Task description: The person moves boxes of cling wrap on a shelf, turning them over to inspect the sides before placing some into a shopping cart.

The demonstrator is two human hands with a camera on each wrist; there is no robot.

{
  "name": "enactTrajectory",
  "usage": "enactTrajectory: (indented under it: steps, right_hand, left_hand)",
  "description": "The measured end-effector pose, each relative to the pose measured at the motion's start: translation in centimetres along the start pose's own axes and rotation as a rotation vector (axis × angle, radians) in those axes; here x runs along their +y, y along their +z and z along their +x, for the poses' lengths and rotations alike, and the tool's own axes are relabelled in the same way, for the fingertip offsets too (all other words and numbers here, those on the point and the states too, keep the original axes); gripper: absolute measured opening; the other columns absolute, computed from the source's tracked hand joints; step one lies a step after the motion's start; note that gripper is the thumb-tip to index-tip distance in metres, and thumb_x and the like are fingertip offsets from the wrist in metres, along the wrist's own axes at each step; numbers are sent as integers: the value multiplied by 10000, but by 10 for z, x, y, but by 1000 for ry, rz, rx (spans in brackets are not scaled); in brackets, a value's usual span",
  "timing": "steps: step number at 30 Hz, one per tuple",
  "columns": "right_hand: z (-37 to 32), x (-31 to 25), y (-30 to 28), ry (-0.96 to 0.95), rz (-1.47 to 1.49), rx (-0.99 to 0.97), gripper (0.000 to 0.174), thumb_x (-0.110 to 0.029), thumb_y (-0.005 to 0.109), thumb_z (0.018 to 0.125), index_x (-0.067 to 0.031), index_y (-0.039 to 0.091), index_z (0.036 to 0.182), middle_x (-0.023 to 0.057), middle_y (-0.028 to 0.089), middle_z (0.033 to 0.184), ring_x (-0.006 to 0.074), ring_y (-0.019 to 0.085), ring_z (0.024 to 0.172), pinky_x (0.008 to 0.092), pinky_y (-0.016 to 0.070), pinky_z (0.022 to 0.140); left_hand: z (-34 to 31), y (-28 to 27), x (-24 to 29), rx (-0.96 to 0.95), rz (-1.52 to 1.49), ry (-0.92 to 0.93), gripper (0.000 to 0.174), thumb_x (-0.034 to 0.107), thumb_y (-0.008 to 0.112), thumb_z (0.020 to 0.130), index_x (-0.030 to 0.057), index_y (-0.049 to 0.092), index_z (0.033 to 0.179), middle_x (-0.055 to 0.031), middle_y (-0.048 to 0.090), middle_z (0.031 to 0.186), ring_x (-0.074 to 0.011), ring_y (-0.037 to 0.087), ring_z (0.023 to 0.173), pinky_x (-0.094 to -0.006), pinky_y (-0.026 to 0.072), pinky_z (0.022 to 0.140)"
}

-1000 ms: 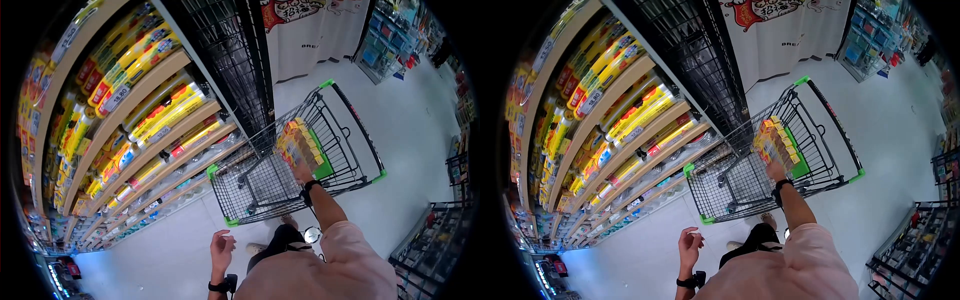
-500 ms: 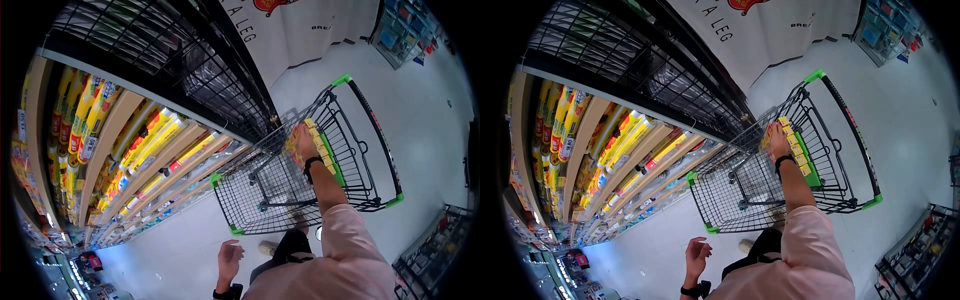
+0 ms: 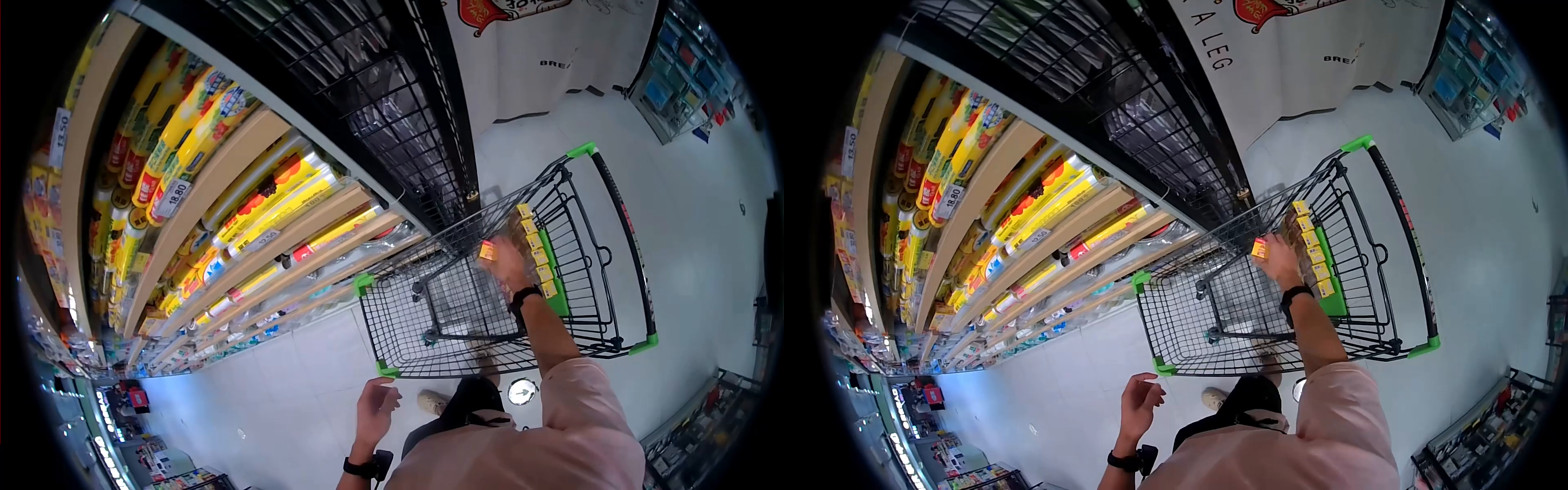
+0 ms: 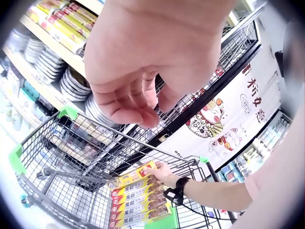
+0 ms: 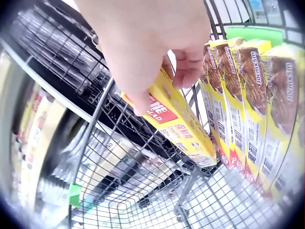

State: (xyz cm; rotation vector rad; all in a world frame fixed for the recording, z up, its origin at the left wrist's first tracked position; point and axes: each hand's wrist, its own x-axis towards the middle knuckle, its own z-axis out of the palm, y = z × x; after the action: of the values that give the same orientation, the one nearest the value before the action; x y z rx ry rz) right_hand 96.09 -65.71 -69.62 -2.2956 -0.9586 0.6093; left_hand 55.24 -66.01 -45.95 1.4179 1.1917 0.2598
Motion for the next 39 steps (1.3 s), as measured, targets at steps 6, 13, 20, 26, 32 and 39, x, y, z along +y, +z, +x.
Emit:
enactTrajectory:
  steps: [6, 13, 20, 26, 32, 39]
  right_hand:
    - [-51, -27, -24, 96, 566, 228, 493, -364, 841, 771, -7, 612, 1023, 101, 680, 866, 258, 681, 837, 406, 533, 756]
    - [-129, -73, -64, 199, 1192, 119, 368, -372, 650, 977, -48, 571, 1133, 53, 671, 910, 132, 682, 688, 261, 572, 592]
    - [-183, -162, -86, 46, 1393, -76, 355, -346, 511, 1041, -69, 536, 1262, 88, 675, 1072, 187, 703, 873, 302, 615, 652]
    - [-193, -216, -88, -68, 1451, -208, 429, -303, 482, 1061, -59, 459, 1413, 121, 609, 1262, 190, 676, 1039, 346, 620, 805]
    - [-188, -244, -83, -180, 1482, -319, 573, -205, 511, 1050, -65, 284, 1557, 117, 573, 1310, 196, 605, 1168, 391, 545, 983]
    - [-189, -278, -95, -276, 1442, -367, 733, -26, 578, 976, -80, 177, 1587, 136, 545, 1364, 243, 593, 1206, 427, 508, 1021]
  left_hand:
    - [5, -21, -28, 71, -201, 54, 150, 136, 560, 1026, 26, 583, 1125, -80, 662, 878, -118, 601, 720, -260, 485, 649]
    - [16, -68, -53, 113, -304, 69, 224, 227, 613, 1005, 49, 578, 1135, -82, 616, 1082, -178, 628, 911, -313, 536, 724]
    - [29, -118, -23, -83, -701, 155, 494, 228, 586, 1019, 28, 415, 1436, -123, 580, 1284, -252, 618, 1137, -401, 549, 939]
    - [25, -145, -9, -52, -685, 350, 593, 37, 652, 943, -17, 382, 1469, -142, 557, 1364, -222, 607, 1179, -355, 530, 992]
    - [17, -176, -5, 9, -635, 597, 612, -44, 662, 905, 26, 416, 1462, -118, 530, 1389, -217, 561, 1240, -356, 525, 1003]
    - [3, -186, 13, 30, -760, 468, 502, 80, 606, 981, 84, 416, 1445, -123, 589, 1307, -266, 624, 1152, -435, 561, 969]
